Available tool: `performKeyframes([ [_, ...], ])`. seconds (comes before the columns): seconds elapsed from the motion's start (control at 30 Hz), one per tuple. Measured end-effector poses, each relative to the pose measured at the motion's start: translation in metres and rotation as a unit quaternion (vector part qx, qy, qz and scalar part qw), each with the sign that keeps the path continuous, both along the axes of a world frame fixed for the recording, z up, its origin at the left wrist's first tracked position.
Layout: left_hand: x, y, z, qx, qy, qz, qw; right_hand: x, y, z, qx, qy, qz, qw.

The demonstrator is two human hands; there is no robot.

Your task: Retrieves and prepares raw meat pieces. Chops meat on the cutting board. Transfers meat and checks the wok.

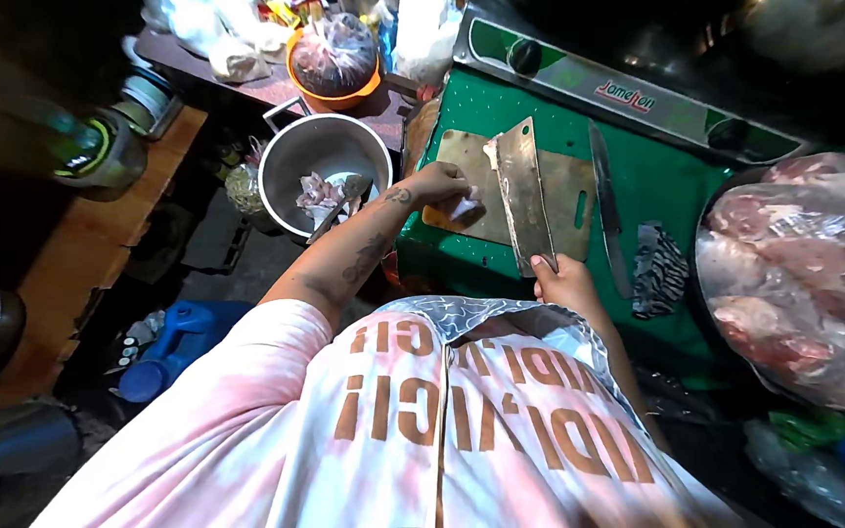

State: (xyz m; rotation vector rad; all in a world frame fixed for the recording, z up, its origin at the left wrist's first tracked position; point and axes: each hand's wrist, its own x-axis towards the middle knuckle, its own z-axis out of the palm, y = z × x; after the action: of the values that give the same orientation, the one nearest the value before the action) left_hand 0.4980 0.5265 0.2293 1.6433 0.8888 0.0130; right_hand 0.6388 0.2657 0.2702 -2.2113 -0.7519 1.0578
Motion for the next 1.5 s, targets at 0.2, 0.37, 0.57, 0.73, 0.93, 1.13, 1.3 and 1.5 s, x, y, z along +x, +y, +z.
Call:
performKeyframes([
  [0.2, -0.003, 0.008, -0.009, 0.054, -0.001, 0.017, 0.998, -0.004, 0.003, -0.004, -0.009, -0.006, 0.007, 1.000],
  [0.37, -0.010, 0.003, -0.016, 0.043, -0.033, 0.086, 0.995, -0.014, 0.011, -0.015, 0.001, -0.041, 0.049, 0.998],
  [0.57, -0.017, -0.009, -0.031, 0.093, -0.037, 0.165, 0.981, -0.031, 0.025, -0.037, -0.017, -0.088, 0.101, 0.991],
  [0.73, -0.020, -0.017, -0.036, 0.099, -0.056, 0.200, 0.973, -0.031, 0.033, -0.020, 0.062, -0.117, 0.079, 0.988],
  [0.93, -0.021, -0.019, -0.038, 0.078, -0.075, 0.219, 0.970, -0.034, 0.063, 0.049, 0.412, -0.253, -0.005, 0.875],
  [1.13, -0.023, -0.019, -0.040, 0.078, -0.075, 0.209, 0.972, -0.043, 0.069, -0.028, 0.034, -0.161, 0.096, 0.982],
  [1.3, -0.022, -0.021, -0.039, 0.111, -0.052, 0.160, 0.980, -0.031, 0.079, -0.038, -0.130, -0.073, 0.108, 0.983],
  [1.5, -0.021, -0.013, -0.034, 0.119, -0.057, 0.109, 0.985, -0.033, 0.105, -0.031, -0.128, -0.091, 0.114, 0.981],
])
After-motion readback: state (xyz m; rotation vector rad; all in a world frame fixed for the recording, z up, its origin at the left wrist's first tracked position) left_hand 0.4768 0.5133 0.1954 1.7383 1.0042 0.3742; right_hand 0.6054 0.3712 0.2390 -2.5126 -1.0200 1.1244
